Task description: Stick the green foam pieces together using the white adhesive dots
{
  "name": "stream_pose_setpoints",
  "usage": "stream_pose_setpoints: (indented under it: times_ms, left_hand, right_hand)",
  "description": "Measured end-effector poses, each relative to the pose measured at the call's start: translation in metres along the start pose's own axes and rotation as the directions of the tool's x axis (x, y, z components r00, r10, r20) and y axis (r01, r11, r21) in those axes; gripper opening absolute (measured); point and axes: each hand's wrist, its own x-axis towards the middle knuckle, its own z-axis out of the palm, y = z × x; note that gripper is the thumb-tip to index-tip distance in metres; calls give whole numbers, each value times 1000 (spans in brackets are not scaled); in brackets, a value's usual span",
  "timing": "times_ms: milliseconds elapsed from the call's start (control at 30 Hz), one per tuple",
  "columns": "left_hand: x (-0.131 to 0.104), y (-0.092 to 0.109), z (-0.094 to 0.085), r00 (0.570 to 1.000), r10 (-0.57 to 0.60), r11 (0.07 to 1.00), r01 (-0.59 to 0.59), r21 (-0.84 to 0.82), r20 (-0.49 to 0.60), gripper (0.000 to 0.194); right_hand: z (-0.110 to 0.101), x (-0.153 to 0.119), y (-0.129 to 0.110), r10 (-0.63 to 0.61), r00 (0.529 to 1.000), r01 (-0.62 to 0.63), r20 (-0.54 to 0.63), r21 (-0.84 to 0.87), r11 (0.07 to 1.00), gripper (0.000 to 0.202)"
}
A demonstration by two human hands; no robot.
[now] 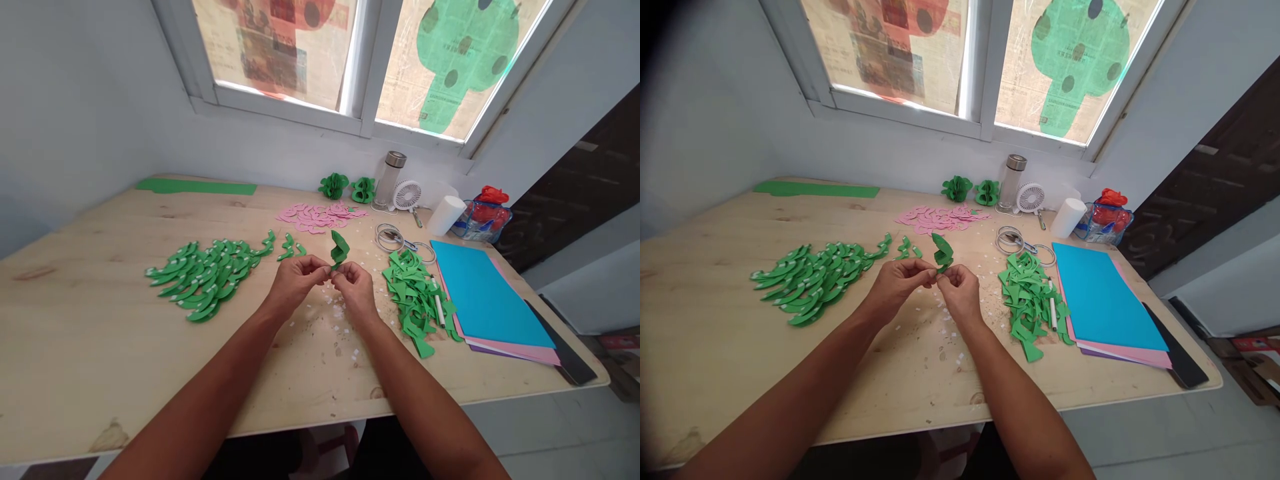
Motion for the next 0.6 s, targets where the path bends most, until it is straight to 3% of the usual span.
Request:
stream_pose_setpoints:
  times_ms: [600]
  left_hand:
    - [1,-3,-2,1000,-21,999,20,-35,-4,13]
  right_hand:
    - [0,0,1,25,1000,-26,8,35,999,8]
